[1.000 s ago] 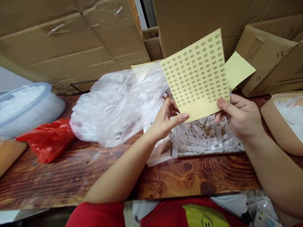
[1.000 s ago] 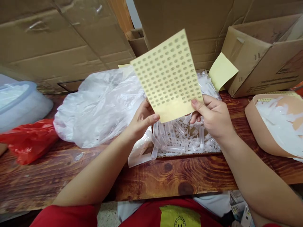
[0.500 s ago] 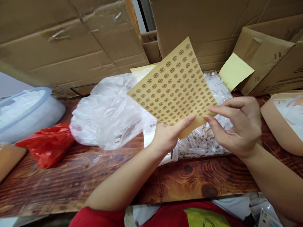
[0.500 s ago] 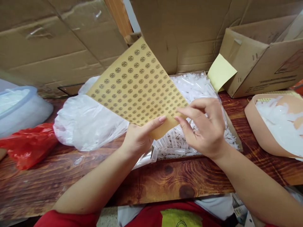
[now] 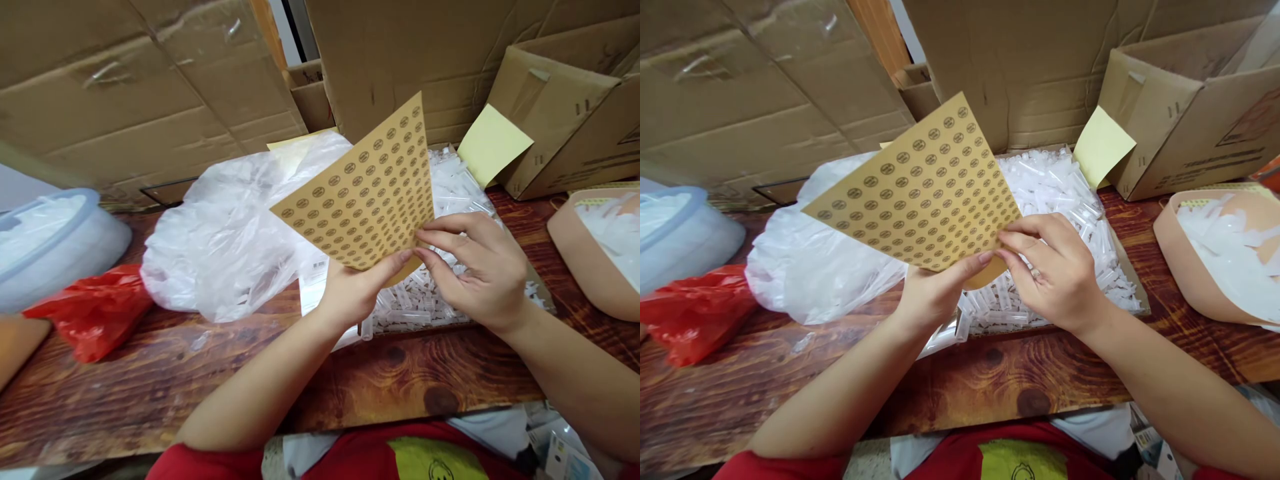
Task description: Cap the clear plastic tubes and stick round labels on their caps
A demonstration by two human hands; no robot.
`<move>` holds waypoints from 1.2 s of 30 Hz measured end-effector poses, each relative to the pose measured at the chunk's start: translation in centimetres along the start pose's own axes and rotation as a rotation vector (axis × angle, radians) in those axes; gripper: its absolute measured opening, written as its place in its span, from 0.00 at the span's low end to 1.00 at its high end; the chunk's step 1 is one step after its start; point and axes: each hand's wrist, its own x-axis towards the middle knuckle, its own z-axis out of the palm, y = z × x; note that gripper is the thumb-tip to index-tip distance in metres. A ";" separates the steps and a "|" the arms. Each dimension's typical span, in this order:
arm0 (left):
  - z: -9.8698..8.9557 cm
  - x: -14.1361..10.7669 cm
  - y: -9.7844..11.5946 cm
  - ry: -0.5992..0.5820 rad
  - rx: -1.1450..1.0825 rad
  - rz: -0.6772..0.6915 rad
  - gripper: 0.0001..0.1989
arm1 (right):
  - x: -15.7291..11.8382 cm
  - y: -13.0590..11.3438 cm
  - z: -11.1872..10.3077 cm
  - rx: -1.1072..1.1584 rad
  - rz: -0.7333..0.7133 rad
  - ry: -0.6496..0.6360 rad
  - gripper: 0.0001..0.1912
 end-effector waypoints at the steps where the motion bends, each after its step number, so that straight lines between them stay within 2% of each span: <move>1: 0.0 0.0 0.0 0.002 0.002 0.000 0.18 | 0.0 0.0 0.0 -0.010 0.002 -0.001 0.13; 6: 0.1 -0.2 0.4 0.040 -0.049 -0.035 0.24 | -0.3 -0.1 0.1 -0.084 -0.014 -0.023 0.21; 9: 0.0 -0.3 0.7 0.065 -0.056 -0.076 0.26 | -0.3 -0.1 0.1 -0.096 -0.017 -0.086 0.21; 12: 0.1 -0.1 1.0 0.042 -0.085 -0.096 0.27 | -0.2 -0.1 -0.1 -0.088 0.005 -0.122 0.22; 16: 0.1 0.1 1.1 -0.001 -0.126 -0.139 0.27 | -0.1 -0.1 -0.6 -0.144 0.032 -0.070 0.26; 21: -0.1 0.0 0.8 0.003 -0.093 -0.152 0.28 | -0.5 -0.2 -1.1 -0.290 -0.011 -0.019 0.21; 28: -0.1 0.1 0.6 0.002 -0.025 -0.087 0.24 | -0.2 -0.5 -0.8 -0.144 0.004 -0.050 0.10; 36: 0.2 0.0 0.9 0.008 0.086 0.067 0.14 | 0.1 -0.5 -0.6 0.059 0.098 -0.029 0.10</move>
